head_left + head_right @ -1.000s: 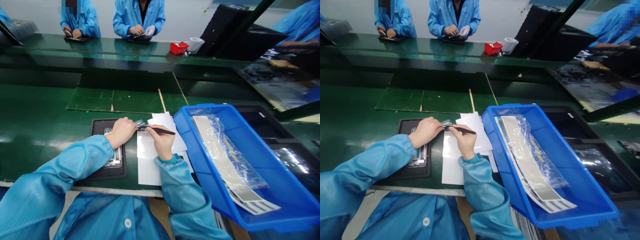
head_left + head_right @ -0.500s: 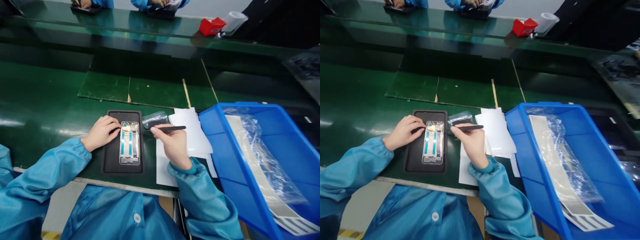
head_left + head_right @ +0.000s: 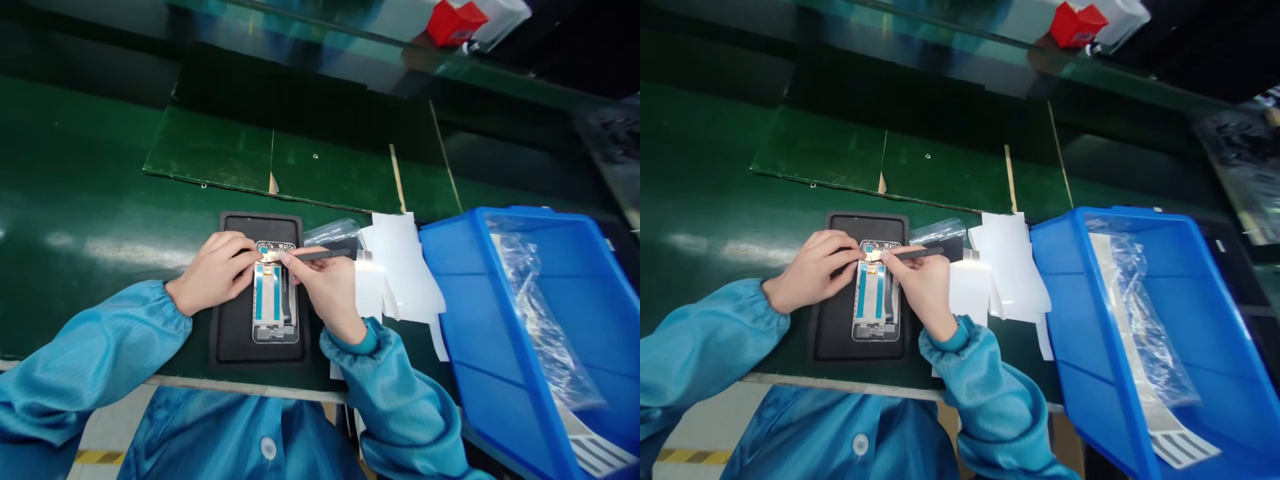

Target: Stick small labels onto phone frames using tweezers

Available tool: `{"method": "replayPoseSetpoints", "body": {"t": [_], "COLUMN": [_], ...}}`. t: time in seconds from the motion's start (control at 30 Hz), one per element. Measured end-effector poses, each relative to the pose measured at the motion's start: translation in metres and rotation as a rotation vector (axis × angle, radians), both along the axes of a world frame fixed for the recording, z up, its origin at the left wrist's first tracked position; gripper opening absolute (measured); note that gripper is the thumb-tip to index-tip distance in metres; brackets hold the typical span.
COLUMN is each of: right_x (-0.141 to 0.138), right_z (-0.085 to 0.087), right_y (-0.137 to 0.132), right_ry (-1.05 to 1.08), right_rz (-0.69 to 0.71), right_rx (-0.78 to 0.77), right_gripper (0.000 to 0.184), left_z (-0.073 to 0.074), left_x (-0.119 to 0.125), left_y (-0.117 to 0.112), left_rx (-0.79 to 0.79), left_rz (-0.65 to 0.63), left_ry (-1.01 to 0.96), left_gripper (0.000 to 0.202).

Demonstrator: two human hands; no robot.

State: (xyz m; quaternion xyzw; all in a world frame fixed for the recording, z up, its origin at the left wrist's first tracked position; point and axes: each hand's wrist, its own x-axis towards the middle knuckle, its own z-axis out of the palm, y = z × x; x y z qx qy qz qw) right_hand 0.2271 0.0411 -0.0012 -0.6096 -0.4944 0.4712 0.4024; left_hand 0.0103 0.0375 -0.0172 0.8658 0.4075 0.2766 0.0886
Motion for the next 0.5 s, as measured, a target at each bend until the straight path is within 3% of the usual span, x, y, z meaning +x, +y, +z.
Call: {"method": "replayPoseSetpoints", "body": {"t": [0.5], "right_x": [-0.0026], "right_z": [0.0052], "right_y": [-0.0039], "right_ry": [-0.051], "right_rz": [0.006], "right_rx": [0.041], "right_gripper": [0.019], "left_z": [0.0031], "left_x": [0.0020], "left_y": [0.0002], "left_rx": [0.017], "left_rz": [-0.005], "left_ry": [0.026], "left_gripper": [0.020]}}
